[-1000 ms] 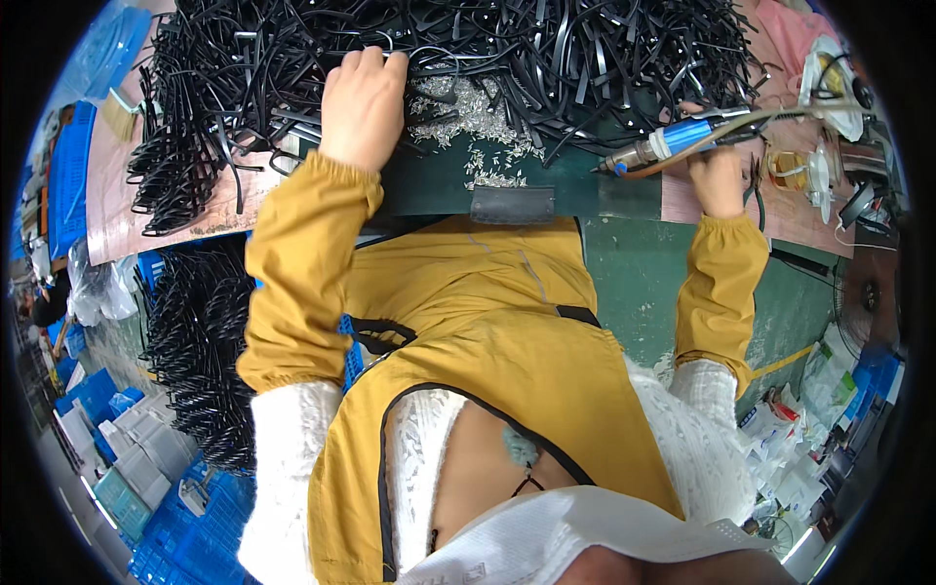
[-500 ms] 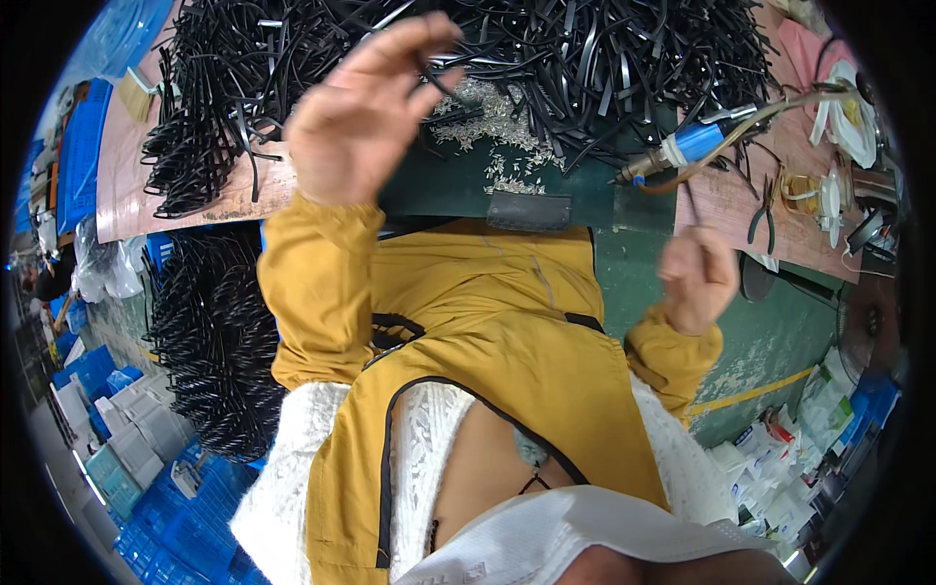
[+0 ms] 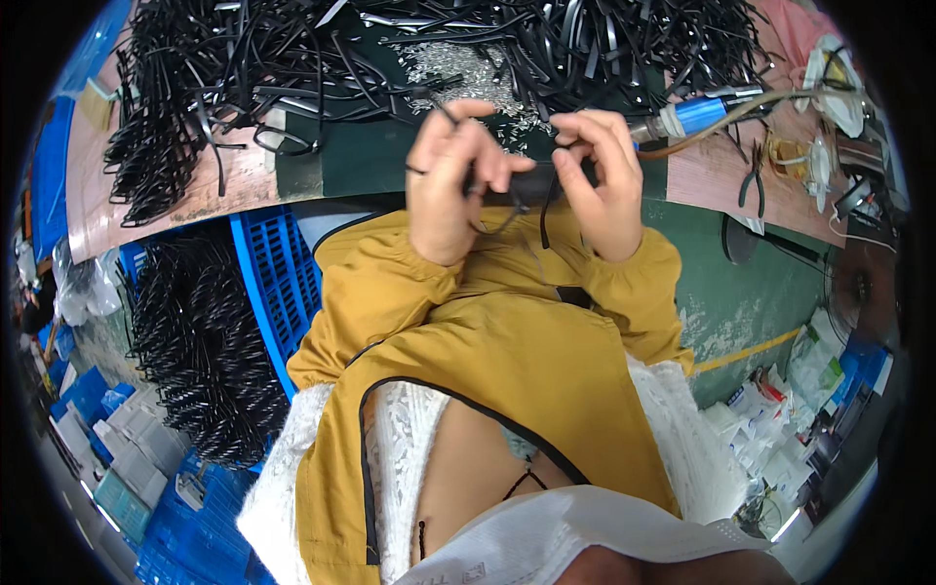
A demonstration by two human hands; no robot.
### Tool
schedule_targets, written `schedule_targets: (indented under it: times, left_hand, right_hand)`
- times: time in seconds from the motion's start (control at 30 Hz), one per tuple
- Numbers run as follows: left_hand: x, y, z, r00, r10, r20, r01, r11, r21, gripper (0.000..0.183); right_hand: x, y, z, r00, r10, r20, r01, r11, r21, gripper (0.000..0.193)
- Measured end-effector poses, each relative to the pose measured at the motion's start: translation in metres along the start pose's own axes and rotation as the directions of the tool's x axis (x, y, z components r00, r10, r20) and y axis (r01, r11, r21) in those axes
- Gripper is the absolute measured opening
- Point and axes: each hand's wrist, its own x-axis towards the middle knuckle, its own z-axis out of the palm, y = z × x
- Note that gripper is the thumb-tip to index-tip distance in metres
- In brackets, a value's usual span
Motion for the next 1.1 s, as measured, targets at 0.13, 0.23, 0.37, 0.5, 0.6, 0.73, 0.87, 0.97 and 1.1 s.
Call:
schedule_targets:
  times: [0.13, 0.23, 0.37, 0.5, 0.6, 0.73, 0.87, 0.97, 1.1]
  left_hand:
    - [-0.01, 0.013, -0.029, 0.999, 0.042, 0.012, -0.042, 0.999, -0.002, 0.029]
    - [-0.017, 0.01, -0.042, 0.999, -0.007, 0.037, 0.008, 1.0, -0.018, 0.029]
    - [-0.02, 0.006, -0.044, 0.999, -0.029, 0.014, 0.029, 0.999, 0.026, 0.028]
    - [-0.018, 0.011, -0.046, 1.0, 0.018, -0.022, -0.018, 1.0, -0.021, 0.026]
    - [-0.018, 0.013, -0.052, 0.999, -0.014, -0.05, 0.011, 0.998, -0.065, 0.025]
    - [-0.018, 0.012, -0.052, 0.998, -0.038, -0.053, 0.035, 0.998, -0.053, 0.025]
    - [-0.017, 0.007, -0.035, 0.998, 0.004, -0.063, -0.013, 0.991, -0.136, 0.025]
    - [-0.014, -0.011, -0.018, 0.976, 0.183, -0.121, -0.201, 0.968, -0.149, 0.028]
    - [-0.013, -0.035, -0.018, 0.84, 0.518, 0.16, -0.542, 0.812, 0.215, 0.019]
  right_hand:
    - [-0.004, 0.011, -0.031, 0.965, 0.0, 0.263, 0.096, 0.931, -0.351, 0.038]
    - [-0.02, 0.019, -0.041, 0.91, -0.086, 0.406, 0.268, 0.868, -0.417, 0.039]
    - [-0.024, 0.032, -0.038, 0.839, -0.1, 0.535, 0.337, 0.867, -0.366, 0.035]
    - [-0.019, 0.042, -0.041, 0.831, -0.166, 0.531, 0.385, 0.86, -0.335, 0.029]
    - [-0.026, 0.048, -0.041, 0.843, -0.184, 0.506, 0.391, 0.855, -0.341, 0.03]
    - [-0.037, 0.05, -0.036, 0.868, -0.203, 0.452, 0.401, 0.825, -0.399, 0.034]
    - [-0.038, 0.039, -0.039, 0.904, -0.384, 0.186, 0.426, 0.843, -0.329, 0.026]
    - [-0.042, 0.023, -0.032, 0.935, -0.311, -0.171, 0.291, 0.947, -0.132, 0.015]
    - [-0.049, 0.019, -0.001, 0.993, 0.114, -0.041, -0.119, 0.981, -0.15, 0.006]
